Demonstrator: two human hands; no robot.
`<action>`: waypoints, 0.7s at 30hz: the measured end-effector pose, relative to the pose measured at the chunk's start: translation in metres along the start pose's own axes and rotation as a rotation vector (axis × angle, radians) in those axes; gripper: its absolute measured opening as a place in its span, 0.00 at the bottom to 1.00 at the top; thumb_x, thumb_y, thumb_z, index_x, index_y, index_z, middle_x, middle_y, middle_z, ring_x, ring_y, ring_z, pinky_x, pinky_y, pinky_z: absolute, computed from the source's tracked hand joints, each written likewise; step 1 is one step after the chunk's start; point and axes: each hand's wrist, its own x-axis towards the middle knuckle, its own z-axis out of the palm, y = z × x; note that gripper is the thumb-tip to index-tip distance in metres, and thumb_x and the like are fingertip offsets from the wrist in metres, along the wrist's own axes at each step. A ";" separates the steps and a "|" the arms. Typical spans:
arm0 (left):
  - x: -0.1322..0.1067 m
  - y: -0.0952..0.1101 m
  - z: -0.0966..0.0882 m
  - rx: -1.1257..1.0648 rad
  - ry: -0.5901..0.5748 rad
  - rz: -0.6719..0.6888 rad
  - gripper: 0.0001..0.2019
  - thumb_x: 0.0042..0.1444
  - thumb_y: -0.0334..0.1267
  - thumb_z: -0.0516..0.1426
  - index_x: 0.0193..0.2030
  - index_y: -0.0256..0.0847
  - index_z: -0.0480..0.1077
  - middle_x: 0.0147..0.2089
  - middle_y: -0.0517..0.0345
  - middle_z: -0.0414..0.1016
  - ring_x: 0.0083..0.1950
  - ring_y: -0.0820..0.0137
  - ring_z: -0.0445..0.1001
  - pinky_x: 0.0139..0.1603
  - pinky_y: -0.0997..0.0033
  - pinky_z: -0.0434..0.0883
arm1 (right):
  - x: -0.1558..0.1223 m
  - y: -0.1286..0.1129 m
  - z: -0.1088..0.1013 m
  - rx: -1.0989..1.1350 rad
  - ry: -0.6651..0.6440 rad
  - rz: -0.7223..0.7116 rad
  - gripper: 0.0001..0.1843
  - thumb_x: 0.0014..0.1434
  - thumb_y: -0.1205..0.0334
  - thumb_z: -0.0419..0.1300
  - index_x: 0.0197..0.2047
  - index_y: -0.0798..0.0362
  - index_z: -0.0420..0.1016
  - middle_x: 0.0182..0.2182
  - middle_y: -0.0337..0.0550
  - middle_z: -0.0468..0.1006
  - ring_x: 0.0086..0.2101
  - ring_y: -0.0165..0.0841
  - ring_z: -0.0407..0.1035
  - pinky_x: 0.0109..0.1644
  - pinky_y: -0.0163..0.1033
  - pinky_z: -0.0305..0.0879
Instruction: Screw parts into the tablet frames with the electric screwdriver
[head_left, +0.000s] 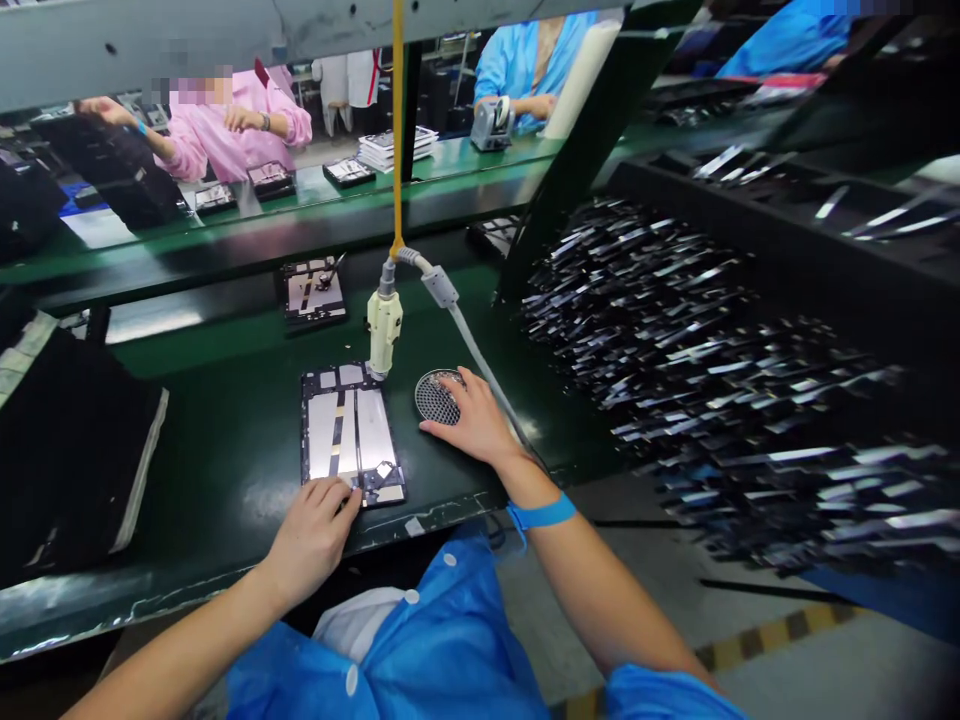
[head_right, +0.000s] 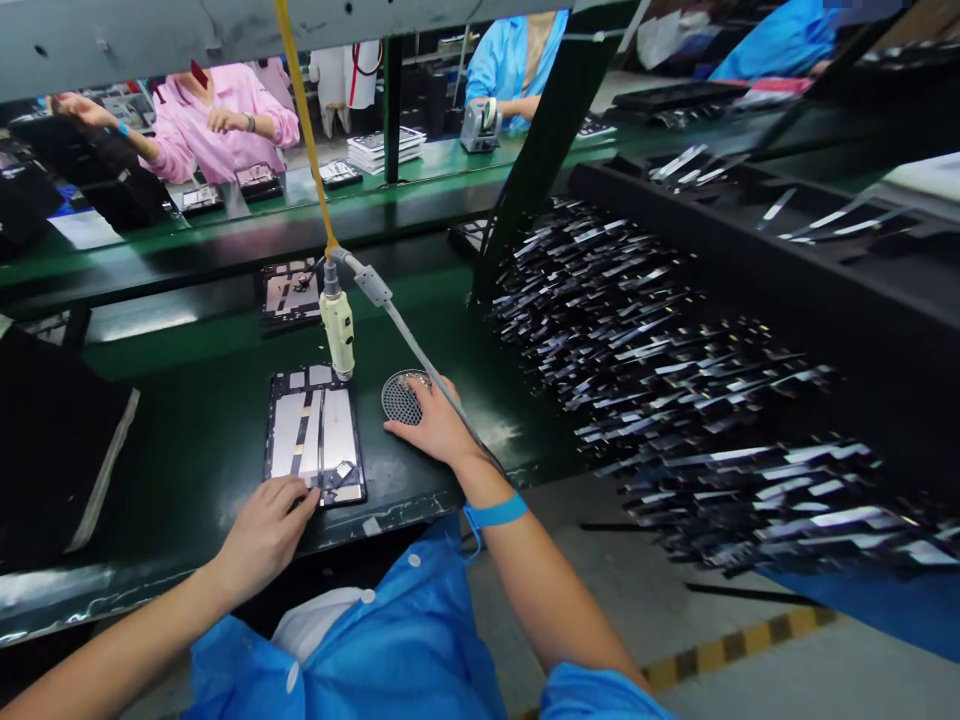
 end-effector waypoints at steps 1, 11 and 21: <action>0.001 0.001 0.000 0.004 -0.013 0.005 0.17 0.66 0.24 0.52 0.59 0.37 0.72 0.49 0.44 0.76 0.52 0.56 0.74 0.52 0.54 0.76 | -0.001 0.000 -0.001 0.017 -0.007 0.003 0.46 0.51 0.42 0.73 0.68 0.54 0.68 0.71 0.60 0.58 0.71 0.55 0.51 0.76 0.58 0.51; -0.004 -0.026 0.046 0.086 0.252 -0.084 0.14 0.71 0.37 0.54 0.55 0.53 0.78 0.56 0.49 0.78 0.64 0.53 0.75 0.60 0.33 0.73 | -0.018 -0.001 -0.006 0.029 -0.063 -0.060 0.52 0.44 0.49 0.77 0.69 0.52 0.66 0.71 0.61 0.59 0.70 0.54 0.54 0.74 0.60 0.56; 0.042 -0.064 0.044 -0.064 0.174 -0.201 0.12 0.70 0.39 0.56 0.51 0.49 0.81 0.56 0.47 0.79 0.63 0.49 0.75 0.63 0.27 0.66 | -0.026 -0.006 -0.002 0.033 -0.050 -0.103 0.51 0.43 0.51 0.76 0.68 0.53 0.66 0.71 0.61 0.59 0.70 0.55 0.53 0.73 0.62 0.57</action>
